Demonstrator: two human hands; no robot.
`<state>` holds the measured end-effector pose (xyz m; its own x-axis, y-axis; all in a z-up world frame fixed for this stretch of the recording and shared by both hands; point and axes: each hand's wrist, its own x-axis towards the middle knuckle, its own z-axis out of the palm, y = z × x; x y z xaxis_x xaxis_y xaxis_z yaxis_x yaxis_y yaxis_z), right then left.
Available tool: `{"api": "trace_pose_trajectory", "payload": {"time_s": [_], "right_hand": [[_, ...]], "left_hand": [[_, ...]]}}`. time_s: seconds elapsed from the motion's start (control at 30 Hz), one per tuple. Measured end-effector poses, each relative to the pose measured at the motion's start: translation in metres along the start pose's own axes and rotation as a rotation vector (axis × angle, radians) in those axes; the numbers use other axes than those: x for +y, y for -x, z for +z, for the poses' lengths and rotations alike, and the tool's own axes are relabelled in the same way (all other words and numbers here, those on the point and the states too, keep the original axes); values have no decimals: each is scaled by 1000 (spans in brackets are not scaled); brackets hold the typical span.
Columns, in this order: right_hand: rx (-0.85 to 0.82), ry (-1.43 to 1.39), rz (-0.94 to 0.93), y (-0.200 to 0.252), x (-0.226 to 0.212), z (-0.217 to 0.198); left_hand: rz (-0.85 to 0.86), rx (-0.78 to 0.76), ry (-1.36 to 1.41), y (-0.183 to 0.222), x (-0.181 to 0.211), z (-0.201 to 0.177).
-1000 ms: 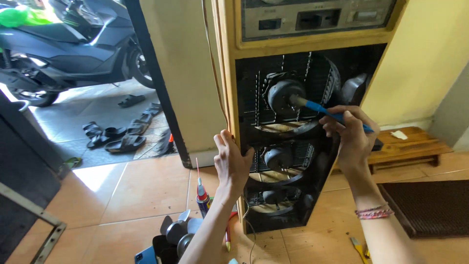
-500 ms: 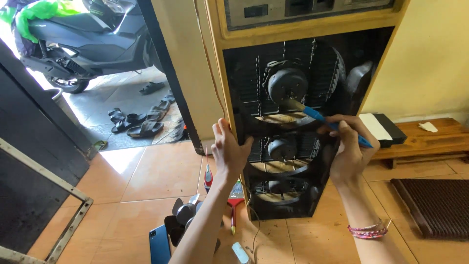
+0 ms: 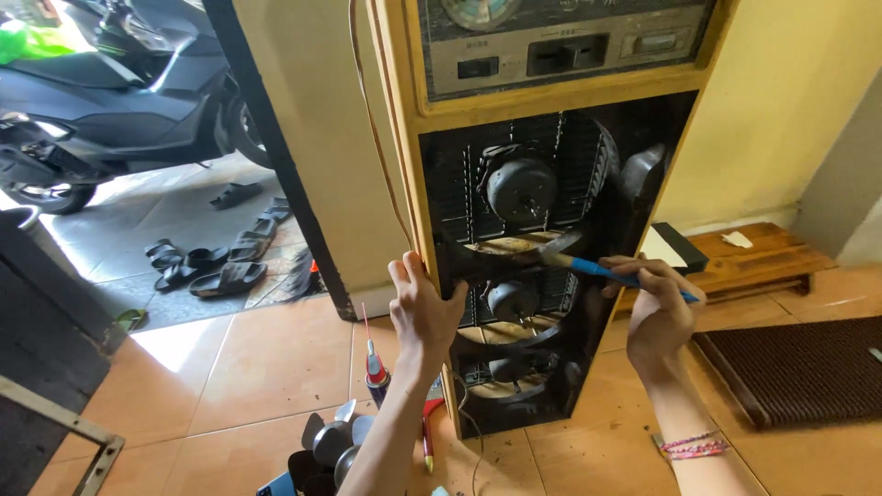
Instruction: Using a small brush to remove dust and debris from the internal components, including the motor and fan, of an electronic device.
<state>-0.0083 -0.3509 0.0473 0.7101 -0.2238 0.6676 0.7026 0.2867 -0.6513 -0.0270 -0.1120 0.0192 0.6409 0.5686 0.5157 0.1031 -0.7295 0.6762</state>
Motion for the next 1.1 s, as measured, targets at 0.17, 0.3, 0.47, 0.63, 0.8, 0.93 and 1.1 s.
{"api": "trace_pose_trajectory", "payload": {"time_s": [0.17,0.3,0.47,0.63,0.8,0.93,1.1], "right_hand": [[-91,30,91,4,14,-8],[-133,19,123,4,27,-7],[-162,-34,164,2,30,-16],[-154,-210,211,-13,51,-40],[-256,-312,219,-41,72,-65],[-297,-354,198,-59,81,-82],[-298,-468,202,-77,78,-97]], "left_hand": [[23,-19,25,0,-5,-4],[19,-24,36,4,-3,-12],[-6,16,37,14,6,-8],[-33,73,5,21,15,2],[-71,107,-59,28,32,20],[-109,139,-89,40,58,25],[-167,180,-136,46,74,43]]}}
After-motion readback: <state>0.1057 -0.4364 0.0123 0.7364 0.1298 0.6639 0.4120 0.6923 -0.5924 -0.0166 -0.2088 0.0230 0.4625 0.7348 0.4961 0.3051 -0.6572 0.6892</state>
